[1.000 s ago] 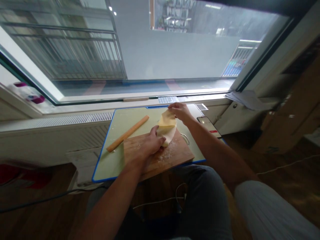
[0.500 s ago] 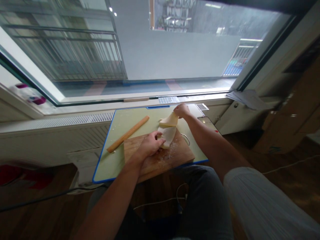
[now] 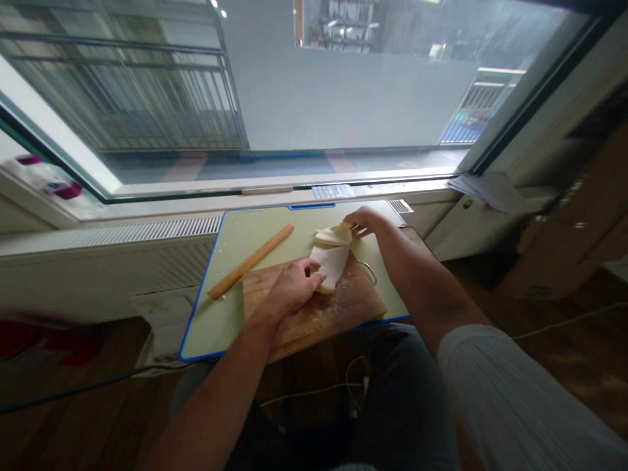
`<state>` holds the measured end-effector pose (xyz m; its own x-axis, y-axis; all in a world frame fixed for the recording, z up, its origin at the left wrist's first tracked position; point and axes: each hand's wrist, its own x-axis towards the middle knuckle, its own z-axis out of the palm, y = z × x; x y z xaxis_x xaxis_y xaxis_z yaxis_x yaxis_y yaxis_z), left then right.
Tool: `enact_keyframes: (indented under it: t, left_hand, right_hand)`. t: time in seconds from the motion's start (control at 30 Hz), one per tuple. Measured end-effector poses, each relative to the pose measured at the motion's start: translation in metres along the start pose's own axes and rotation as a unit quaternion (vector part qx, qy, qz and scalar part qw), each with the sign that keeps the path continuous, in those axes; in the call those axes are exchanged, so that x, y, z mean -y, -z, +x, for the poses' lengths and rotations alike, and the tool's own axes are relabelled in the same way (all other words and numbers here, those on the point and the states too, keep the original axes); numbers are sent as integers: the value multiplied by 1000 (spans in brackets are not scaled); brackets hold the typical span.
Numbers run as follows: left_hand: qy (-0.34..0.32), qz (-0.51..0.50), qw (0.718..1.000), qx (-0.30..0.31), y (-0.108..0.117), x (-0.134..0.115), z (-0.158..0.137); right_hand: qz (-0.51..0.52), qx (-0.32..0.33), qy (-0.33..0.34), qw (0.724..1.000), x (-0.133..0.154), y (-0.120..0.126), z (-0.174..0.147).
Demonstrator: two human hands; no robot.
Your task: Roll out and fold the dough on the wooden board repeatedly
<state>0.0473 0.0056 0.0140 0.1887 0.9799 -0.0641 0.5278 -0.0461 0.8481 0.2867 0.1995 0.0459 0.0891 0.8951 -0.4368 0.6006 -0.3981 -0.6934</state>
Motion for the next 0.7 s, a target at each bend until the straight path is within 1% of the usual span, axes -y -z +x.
enact_keyframes:
  t: [0.07, 0.13, 0.2, 0.27, 0.3, 0.37, 0.47, 0.57, 0.7]
  left_hand:
    - [-1, 0, 1000, -4, 0, 1, 0]
    - [2, 2, 1000, -6, -1, 1, 0]
    - [7, 9, 1000, -7, -1, 1, 0]
    - [6, 13, 1000, -9, -1, 1, 0]
    - [4, 14, 1000, -11, -1, 1, 0]
    - [-2, 17, 1000, -14, -1, 2, 0]
    - [-3, 30, 999, -16, -2, 2, 1]
    - [0, 45, 999, -19, -1, 1, 0]
    - [5, 47, 999, -15, 0, -1, -2]
  right_hand:
    - [-6, -23, 42, 999, 0, 0, -2]
    - [-8, -51, 119, 992, -2, -1, -3]
    - [-30, -101, 198, 974, -6, -3, -3]
    - [-79, -161, 237, 955, -9, -5, -1]
    - [-103, -184, 239, 948, -10, -7, 0]
    - [-120, -203, 227, 945, -10, -8, 4]
    - [-65, -206, 216, 952, -7, -10, 10]
    - [-34, -173, 167, 970, -5, -11, 16]
    - [-68, -126, 98, 985, 0, -12, 27]
